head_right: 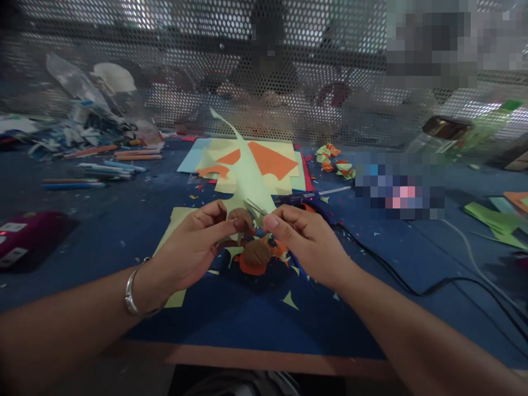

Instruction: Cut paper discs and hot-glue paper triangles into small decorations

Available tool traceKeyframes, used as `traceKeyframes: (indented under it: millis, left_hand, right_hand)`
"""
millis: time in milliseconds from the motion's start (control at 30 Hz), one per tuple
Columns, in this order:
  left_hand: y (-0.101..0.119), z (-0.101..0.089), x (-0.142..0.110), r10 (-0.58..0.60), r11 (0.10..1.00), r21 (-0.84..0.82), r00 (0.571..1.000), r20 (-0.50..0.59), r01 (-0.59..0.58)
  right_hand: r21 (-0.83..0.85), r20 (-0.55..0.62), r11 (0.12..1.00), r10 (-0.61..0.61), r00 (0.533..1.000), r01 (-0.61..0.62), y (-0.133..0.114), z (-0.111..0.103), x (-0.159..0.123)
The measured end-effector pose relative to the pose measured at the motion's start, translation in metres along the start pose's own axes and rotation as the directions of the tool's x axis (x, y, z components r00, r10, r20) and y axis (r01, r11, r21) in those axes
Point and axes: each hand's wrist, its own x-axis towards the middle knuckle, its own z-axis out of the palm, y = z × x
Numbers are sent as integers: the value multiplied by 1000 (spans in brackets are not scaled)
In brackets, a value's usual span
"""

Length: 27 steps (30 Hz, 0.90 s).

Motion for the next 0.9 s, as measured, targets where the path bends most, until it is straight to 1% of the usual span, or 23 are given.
traceKeyframes:
  millis: [100, 167, 333, 433, 700, 900]
  left_hand:
    - [2, -1, 1, 1, 999, 54, 998, -64, 3]
    - [1, -1, 1, 22, 997, 80, 997, -80, -15]
    - [0, -1, 1, 36, 997, 68, 997, -67, -32]
    - [2, 0, 0, 40, 997, 68, 996, -80, -35]
    - [2, 1, -2, 19, 997, 78, 999, -36, -16]
    - [1, -1, -1, 47, 994, 98, 997, -63, -40]
  right_hand:
    - [-10, 45, 999, 41, 998, -41, 3, -1, -1]
    - [-8, 81, 998, 62, 995, -62, 5, -1, -1]
    - [36, 96, 995, 91, 991, -95, 6, 0, 0]
    - [23, 84, 995, 93, 992, -95, 6, 0, 0]
    - [19, 99, 997, 77, 992, -79, 2, -2, 0]
    - [-4, 111, 998, 67, 992, -67, 1, -3, -1]
